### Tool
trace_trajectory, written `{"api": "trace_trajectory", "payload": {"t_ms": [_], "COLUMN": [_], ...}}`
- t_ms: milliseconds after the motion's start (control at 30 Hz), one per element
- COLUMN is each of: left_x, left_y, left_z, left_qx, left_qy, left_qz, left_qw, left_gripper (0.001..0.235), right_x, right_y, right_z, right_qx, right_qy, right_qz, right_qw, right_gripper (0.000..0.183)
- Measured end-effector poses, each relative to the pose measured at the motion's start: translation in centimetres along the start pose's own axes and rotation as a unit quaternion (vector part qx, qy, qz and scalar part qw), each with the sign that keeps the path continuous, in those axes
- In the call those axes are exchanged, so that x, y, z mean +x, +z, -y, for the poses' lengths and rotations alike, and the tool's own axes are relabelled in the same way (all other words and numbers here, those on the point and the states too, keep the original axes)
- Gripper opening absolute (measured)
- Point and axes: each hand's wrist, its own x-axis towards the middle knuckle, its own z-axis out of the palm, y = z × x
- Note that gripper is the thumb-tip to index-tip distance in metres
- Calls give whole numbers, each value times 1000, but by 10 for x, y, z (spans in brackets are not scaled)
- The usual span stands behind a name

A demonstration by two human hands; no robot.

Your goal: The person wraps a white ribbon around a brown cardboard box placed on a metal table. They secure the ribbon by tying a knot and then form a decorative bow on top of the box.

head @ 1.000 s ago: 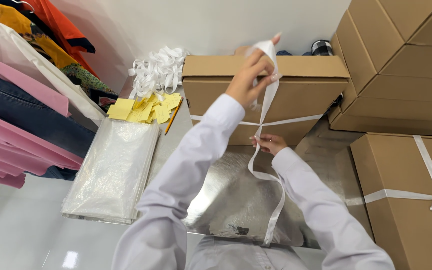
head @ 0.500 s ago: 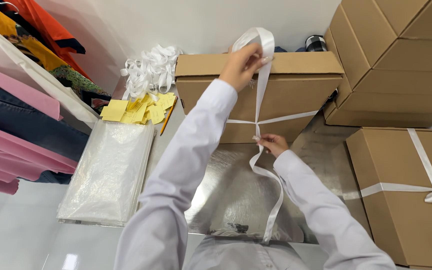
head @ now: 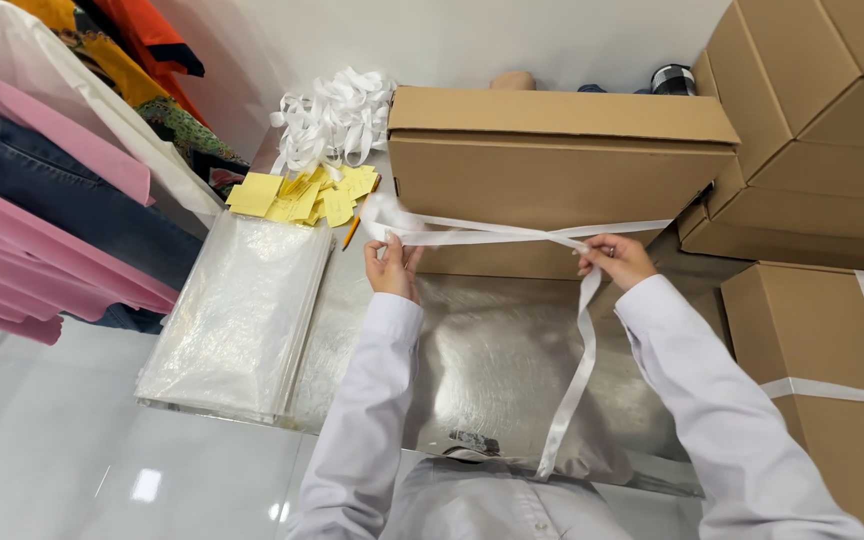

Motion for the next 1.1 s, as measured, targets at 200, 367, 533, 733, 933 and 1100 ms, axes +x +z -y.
{"api": "trace_trajectory", "payload": {"t_ms": [200, 367, 533, 733, 933, 1100], "left_x": [-36, -32, -28, -22, -45, -44], "left_y": [27, 17, 6, 1, 18, -2], "left_z": [-40, -44, -55, -60, -81, -66], "left_qx": [-18, -15, -9, -4, 21, 31], "left_qy": [-26, -30, -27, -24, -16, -25], "left_qz": [31, 46, 36, 37, 83, 65], "left_qw": [999, 998, 999, 999, 996, 997], "left_gripper": [13, 11, 11, 11, 14, 11], "right_x": [-7, -4, -5, 1, 5, 7], "right_y": [1, 12, 33, 41, 57, 84], "right_z": [47, 54, 49, 24, -7, 5], "right_qx": [-29, -24, -27, -22, 0, 261], "right_qy": [7, -4, -9, -31, -30, 78], "right_qz": [-36, -25, -30, -80, -159, -213], "right_qw": [999, 999, 999, 996, 987, 938], "right_gripper": [15, 15, 14, 14, 17, 12]}}
